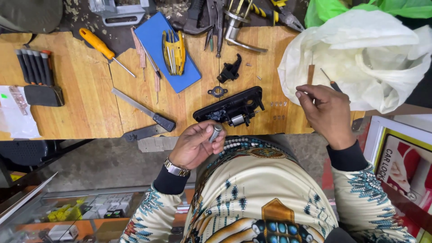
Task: A locksmith is seen carefully assembling a lock cylinder by inserting small pins and springs into the plug at a workbench.
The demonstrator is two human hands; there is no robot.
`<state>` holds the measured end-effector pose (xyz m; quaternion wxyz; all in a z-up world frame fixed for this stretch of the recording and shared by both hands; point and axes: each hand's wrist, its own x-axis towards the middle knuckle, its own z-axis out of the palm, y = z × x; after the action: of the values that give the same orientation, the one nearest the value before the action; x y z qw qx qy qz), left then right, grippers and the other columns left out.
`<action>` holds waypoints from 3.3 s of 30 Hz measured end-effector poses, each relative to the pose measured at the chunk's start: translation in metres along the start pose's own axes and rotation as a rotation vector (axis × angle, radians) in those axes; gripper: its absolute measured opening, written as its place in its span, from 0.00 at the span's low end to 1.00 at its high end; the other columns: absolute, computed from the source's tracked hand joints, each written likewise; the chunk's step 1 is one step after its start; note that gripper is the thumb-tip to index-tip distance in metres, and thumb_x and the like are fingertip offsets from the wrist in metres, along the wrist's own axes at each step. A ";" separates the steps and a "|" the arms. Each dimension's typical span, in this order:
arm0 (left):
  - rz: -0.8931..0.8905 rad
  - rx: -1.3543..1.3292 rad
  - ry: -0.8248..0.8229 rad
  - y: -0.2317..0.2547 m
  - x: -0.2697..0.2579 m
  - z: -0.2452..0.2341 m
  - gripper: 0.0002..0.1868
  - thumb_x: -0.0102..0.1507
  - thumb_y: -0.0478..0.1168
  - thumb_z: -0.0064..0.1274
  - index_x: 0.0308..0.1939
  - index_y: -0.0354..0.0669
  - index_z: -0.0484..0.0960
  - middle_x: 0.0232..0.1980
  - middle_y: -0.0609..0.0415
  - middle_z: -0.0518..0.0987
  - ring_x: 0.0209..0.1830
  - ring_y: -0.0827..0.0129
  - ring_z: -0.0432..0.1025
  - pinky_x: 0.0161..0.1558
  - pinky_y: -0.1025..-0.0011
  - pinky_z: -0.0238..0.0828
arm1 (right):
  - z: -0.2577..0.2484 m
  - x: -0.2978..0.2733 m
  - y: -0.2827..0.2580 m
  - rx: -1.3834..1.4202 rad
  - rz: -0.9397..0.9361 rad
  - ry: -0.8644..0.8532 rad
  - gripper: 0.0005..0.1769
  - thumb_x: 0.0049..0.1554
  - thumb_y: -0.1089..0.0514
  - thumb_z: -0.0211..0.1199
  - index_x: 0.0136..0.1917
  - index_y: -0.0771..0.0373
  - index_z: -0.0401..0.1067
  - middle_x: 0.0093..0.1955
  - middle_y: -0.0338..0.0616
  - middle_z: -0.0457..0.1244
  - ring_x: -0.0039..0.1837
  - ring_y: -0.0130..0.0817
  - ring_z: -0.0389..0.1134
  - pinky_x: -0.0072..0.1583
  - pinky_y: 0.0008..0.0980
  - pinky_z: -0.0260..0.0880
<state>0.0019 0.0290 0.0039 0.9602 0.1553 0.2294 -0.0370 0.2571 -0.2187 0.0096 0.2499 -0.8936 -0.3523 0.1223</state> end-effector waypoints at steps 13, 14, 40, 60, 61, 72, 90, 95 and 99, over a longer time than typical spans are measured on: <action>0.090 0.017 0.011 0.004 -0.003 -0.005 0.12 0.71 0.38 0.45 0.52 0.33 0.78 0.36 0.45 0.72 0.33 0.68 0.69 0.36 0.70 0.72 | -0.009 0.009 -0.008 0.168 0.072 0.036 0.07 0.63 0.64 0.70 0.54 0.57 0.84 0.32 0.47 0.66 0.32 0.38 0.62 0.38 0.36 0.63; 0.107 0.034 0.023 0.003 -0.002 -0.004 0.12 0.71 0.39 0.45 0.52 0.34 0.78 0.37 0.45 0.73 0.32 0.69 0.69 0.35 0.70 0.72 | -0.012 0.008 -0.009 0.176 0.082 0.026 0.07 0.63 0.64 0.70 0.54 0.57 0.84 0.32 0.47 0.66 0.31 0.38 0.61 0.38 0.36 0.63; 0.281 0.002 0.089 0.028 -0.086 -0.049 0.14 0.72 0.41 0.44 0.45 0.28 0.73 0.36 0.46 0.68 0.32 0.68 0.66 0.34 0.70 0.68 | 0.040 0.096 -0.157 0.209 -0.060 -0.330 0.26 0.58 0.55 0.66 0.69 0.57 0.72 0.35 0.45 0.68 0.36 0.48 0.67 0.46 0.48 0.67; 0.172 -0.046 0.007 0.137 -0.152 -0.137 0.10 0.72 0.36 0.46 0.47 0.30 0.78 0.38 0.48 0.72 0.30 0.70 0.64 0.32 0.72 0.62 | 0.154 0.228 -0.217 -0.253 -0.453 -0.368 0.25 0.73 0.59 0.48 0.78 0.65 0.74 0.25 0.53 0.62 0.22 0.40 0.51 0.29 0.39 0.55; 0.167 -0.047 0.002 0.139 -0.150 -0.138 0.10 0.72 0.36 0.46 0.47 0.30 0.78 0.38 0.48 0.72 0.30 0.70 0.64 0.32 0.72 0.62 | 0.156 0.230 -0.218 -0.257 -0.447 -0.367 0.25 0.73 0.59 0.48 0.78 0.65 0.74 0.25 0.53 0.62 0.22 0.40 0.51 0.29 0.39 0.55; 0.094 -0.019 0.012 0.157 -0.135 -0.143 0.12 0.72 0.38 0.48 0.46 0.29 0.79 0.37 0.48 0.72 0.29 0.70 0.63 0.32 0.72 0.62 | 0.160 0.248 -0.231 -0.490 -0.420 -0.410 0.24 0.72 0.50 0.54 0.79 0.53 0.70 0.18 0.41 0.52 0.21 0.31 0.58 0.27 0.28 0.63; 0.056 0.033 0.072 0.175 -0.102 -0.141 0.17 0.71 0.40 0.43 0.48 0.24 0.76 0.35 0.48 0.68 0.32 0.71 0.66 0.34 0.72 0.71 | 0.153 0.208 -0.229 -0.046 -0.217 -0.384 0.21 0.65 0.57 0.61 0.71 0.62 0.77 0.33 0.63 0.68 0.33 0.61 0.69 0.39 0.51 0.71; 0.030 -0.035 0.033 0.182 -0.103 -0.142 0.10 0.71 0.36 0.48 0.49 0.30 0.78 0.41 0.44 0.75 0.31 0.67 0.65 0.33 0.69 0.65 | 0.117 0.221 -0.221 -0.072 -0.340 -0.241 0.19 0.70 0.61 0.62 0.70 0.71 0.75 0.54 0.60 0.71 0.39 0.42 0.66 0.43 0.41 0.71; 0.015 -0.010 0.043 0.187 -0.102 -0.137 0.11 0.71 0.39 0.49 0.45 0.30 0.78 0.39 0.47 0.72 0.30 0.68 0.64 0.32 0.70 0.62 | 0.081 0.229 -0.201 -0.107 -0.313 -0.104 0.15 0.72 0.65 0.62 0.69 0.74 0.78 0.65 0.67 0.69 0.60 0.54 0.74 0.57 0.47 0.75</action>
<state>-0.1211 0.2500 -0.0136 0.9560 0.1532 0.2488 -0.0252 0.2756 0.0946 0.0382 0.1993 -0.8325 -0.5054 0.1091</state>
